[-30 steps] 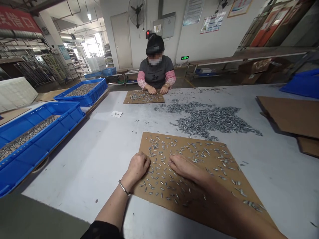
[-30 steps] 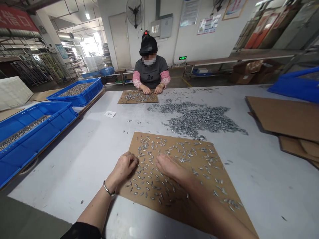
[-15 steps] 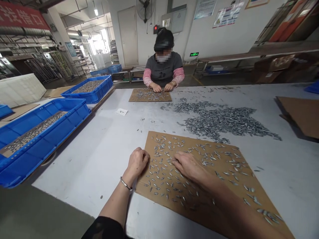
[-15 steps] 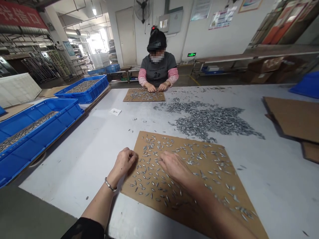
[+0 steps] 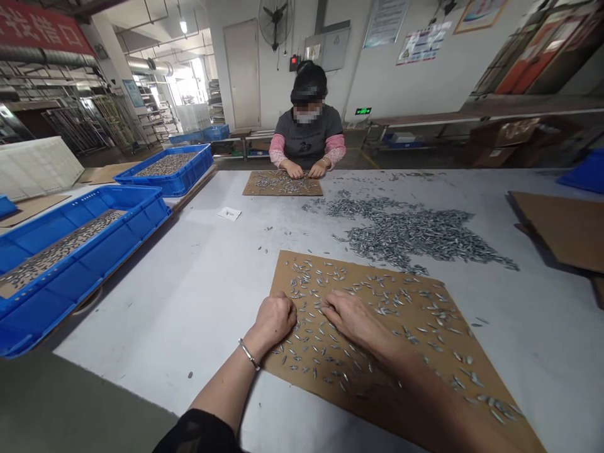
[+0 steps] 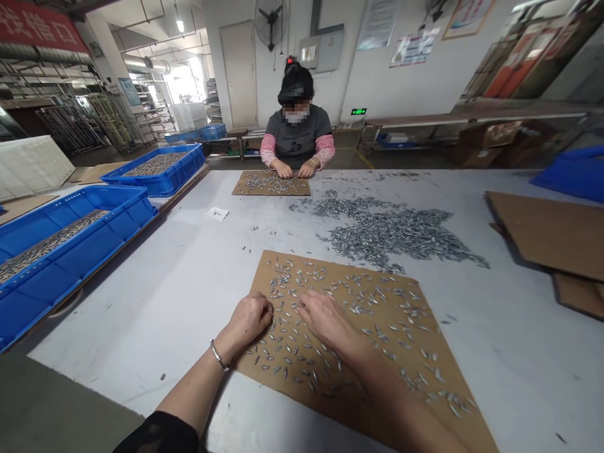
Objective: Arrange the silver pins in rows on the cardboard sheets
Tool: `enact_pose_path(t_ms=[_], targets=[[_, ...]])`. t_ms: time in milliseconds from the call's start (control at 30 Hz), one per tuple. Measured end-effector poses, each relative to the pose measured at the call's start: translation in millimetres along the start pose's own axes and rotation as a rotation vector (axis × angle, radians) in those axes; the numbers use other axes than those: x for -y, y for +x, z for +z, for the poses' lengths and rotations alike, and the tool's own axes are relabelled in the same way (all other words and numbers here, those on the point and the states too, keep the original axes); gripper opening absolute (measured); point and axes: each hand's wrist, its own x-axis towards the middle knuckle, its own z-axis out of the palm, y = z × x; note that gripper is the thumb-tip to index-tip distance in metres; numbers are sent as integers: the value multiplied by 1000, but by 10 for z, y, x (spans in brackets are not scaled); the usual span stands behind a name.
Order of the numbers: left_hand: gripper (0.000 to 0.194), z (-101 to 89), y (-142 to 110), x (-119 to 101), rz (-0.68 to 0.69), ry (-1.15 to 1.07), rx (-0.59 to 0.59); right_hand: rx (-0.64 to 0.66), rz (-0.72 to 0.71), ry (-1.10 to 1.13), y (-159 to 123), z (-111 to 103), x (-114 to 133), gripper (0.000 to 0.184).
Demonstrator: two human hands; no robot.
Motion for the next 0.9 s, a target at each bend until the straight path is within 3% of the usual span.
enact_pose_path(t_ms=[267, 633, 900], targets=[[17, 46, 2, -46, -110, -46, -78, 33, 39, -21, 65, 1, -1, 22], [18, -200, 35, 138, -253, -265, -290, 105, 10, -128, 211, 46, -40, 24], [18, -162, 35, 162, -217, -323, -291, 142, 70, -80, 11, -97, -74, 31]])
